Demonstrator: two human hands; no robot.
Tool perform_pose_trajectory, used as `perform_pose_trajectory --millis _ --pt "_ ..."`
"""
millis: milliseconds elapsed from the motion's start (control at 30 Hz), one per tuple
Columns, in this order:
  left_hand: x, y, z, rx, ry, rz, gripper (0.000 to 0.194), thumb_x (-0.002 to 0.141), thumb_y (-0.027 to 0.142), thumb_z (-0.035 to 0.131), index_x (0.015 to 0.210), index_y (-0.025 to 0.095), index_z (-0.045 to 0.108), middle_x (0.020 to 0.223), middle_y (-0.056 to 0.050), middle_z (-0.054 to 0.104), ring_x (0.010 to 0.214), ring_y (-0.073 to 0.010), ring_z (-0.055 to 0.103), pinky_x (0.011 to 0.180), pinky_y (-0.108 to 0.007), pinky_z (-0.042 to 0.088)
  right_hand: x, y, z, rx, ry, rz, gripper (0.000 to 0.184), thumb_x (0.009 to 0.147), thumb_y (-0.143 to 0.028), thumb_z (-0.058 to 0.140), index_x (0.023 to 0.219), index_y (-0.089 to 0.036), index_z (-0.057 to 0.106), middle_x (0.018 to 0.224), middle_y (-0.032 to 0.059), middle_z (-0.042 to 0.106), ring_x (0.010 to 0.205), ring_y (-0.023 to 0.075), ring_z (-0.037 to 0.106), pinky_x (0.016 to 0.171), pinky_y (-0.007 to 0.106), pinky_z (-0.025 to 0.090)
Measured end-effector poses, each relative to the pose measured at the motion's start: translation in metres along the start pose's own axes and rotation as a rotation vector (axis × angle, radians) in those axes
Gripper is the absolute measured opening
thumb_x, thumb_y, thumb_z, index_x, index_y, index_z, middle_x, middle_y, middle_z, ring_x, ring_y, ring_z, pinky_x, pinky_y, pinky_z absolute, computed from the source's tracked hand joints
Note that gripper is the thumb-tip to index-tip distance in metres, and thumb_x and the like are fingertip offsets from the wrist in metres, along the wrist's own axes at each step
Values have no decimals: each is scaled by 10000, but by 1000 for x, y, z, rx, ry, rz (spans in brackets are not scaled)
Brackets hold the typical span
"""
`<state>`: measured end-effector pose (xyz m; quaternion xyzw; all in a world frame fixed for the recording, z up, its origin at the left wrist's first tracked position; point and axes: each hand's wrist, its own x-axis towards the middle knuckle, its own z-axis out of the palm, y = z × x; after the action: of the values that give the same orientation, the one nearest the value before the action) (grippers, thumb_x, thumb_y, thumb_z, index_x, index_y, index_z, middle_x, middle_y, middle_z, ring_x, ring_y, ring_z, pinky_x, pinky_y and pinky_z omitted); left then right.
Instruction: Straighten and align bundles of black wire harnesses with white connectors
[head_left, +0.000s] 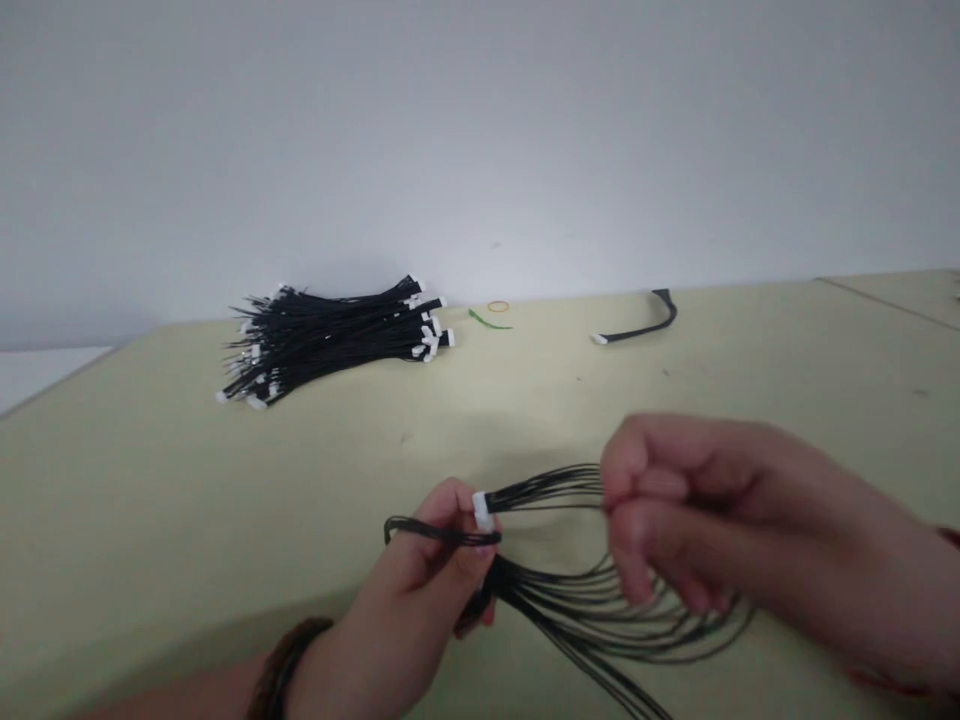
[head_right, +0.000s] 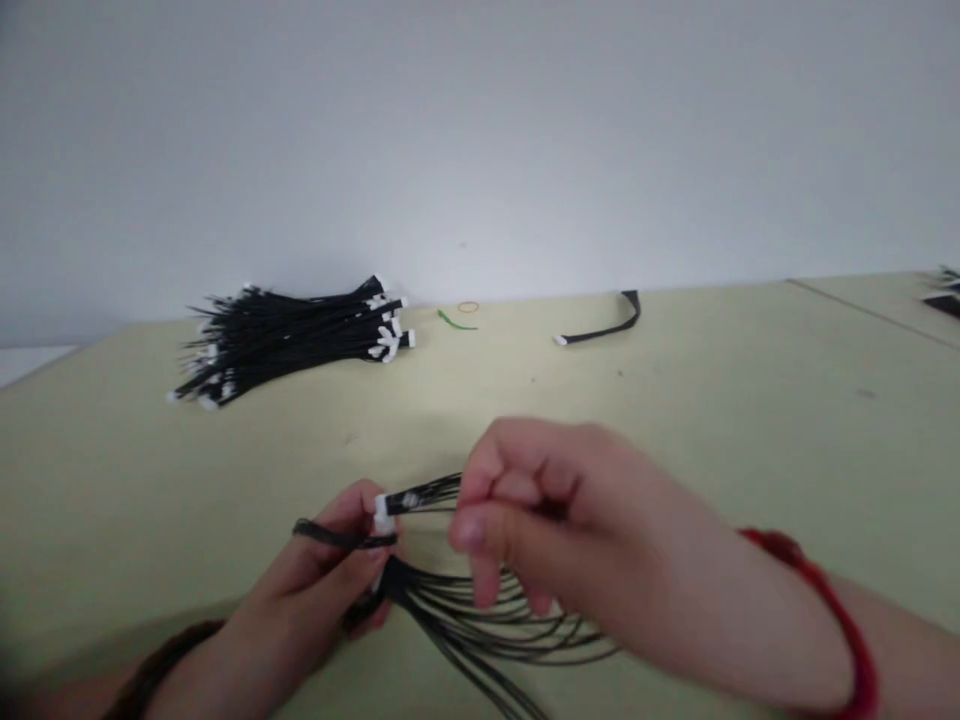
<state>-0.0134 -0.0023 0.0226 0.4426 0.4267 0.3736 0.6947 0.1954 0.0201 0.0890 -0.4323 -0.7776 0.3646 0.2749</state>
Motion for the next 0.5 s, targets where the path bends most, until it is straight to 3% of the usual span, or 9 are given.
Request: perform_pose_trajectory --millis 100,167,333,500 --pt "-2 2 0 -78 -80 -12 274 783 437 597 747 199 464 545 69 449 461 -52 369 454 -172 293 -15 2 24 -450 25 -241 163 913 -226 427 806 -208 549 661 -24 576 564 111 512 500 251 345" --pt "-4 5 0 -81 -120 0 259 790 417 598 748 195 472 554 62 455 475 -56 376 464 -177 299 -21 7 33 -569 87 -350 176 926 -203 390 844 -196 546 687 -17 573 590 122 511 538 273 341" --pt "-8 5 -1 -27 -175 25 235 815 394 574 760 184 482 604 48 447 515 -65 390 494 -191 331 -20 9 35 -572 95 -408 237 945 -200 330 850 -192 547 690 -24 569 589 124 497 535 280 332" --pt "-10 3 -2 7 -191 14 227 826 402 550 796 191 473 632 49 418 524 -69 379 496 -196 338 -15 -4 29 -575 69 -468 424 984 -249 195 809 -170 573 659 -10 576 566 123 498 512 268 365"
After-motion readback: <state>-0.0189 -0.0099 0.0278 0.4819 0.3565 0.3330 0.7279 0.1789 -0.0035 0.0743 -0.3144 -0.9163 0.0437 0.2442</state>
